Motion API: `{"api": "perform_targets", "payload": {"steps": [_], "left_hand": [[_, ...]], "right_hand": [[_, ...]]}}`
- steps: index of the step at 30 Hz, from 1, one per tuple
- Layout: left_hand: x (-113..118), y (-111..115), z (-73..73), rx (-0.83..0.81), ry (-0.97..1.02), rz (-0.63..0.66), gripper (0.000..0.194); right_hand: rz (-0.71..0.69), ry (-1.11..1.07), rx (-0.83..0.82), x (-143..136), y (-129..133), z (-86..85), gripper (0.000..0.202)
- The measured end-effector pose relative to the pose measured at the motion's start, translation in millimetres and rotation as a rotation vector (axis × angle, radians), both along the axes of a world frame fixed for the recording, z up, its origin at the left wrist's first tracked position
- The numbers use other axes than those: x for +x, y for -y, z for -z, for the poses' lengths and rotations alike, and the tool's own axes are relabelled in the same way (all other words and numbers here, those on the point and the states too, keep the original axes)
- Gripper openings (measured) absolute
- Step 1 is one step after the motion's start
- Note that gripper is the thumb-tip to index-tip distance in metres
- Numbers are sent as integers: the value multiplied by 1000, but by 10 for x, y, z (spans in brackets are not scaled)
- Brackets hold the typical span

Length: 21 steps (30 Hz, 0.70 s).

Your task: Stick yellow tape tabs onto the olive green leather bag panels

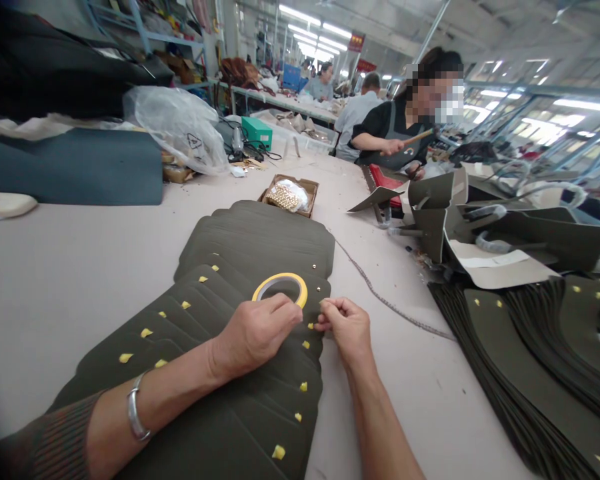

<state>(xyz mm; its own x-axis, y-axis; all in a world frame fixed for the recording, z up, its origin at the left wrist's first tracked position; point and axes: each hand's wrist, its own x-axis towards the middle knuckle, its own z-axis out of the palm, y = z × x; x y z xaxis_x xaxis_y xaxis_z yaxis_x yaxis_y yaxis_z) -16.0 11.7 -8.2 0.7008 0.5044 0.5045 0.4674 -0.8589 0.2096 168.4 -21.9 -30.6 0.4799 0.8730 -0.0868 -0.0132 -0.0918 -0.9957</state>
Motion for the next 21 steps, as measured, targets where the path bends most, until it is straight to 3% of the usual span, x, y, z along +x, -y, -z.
{"api": "perform_targets", "payload": {"steps": [3,7,21], "left_hand": [[21,-94,66,57,-149,-71,14],[40,-197,121,53,-287,-56,10],[59,-173,124,5,-293,-42,9]], "right_hand": [[-29,67,-40,172,-98,35,38],[-87,184,-56,216,-189,83,41],[-95,657,-45,119,-303,52,32]]}}
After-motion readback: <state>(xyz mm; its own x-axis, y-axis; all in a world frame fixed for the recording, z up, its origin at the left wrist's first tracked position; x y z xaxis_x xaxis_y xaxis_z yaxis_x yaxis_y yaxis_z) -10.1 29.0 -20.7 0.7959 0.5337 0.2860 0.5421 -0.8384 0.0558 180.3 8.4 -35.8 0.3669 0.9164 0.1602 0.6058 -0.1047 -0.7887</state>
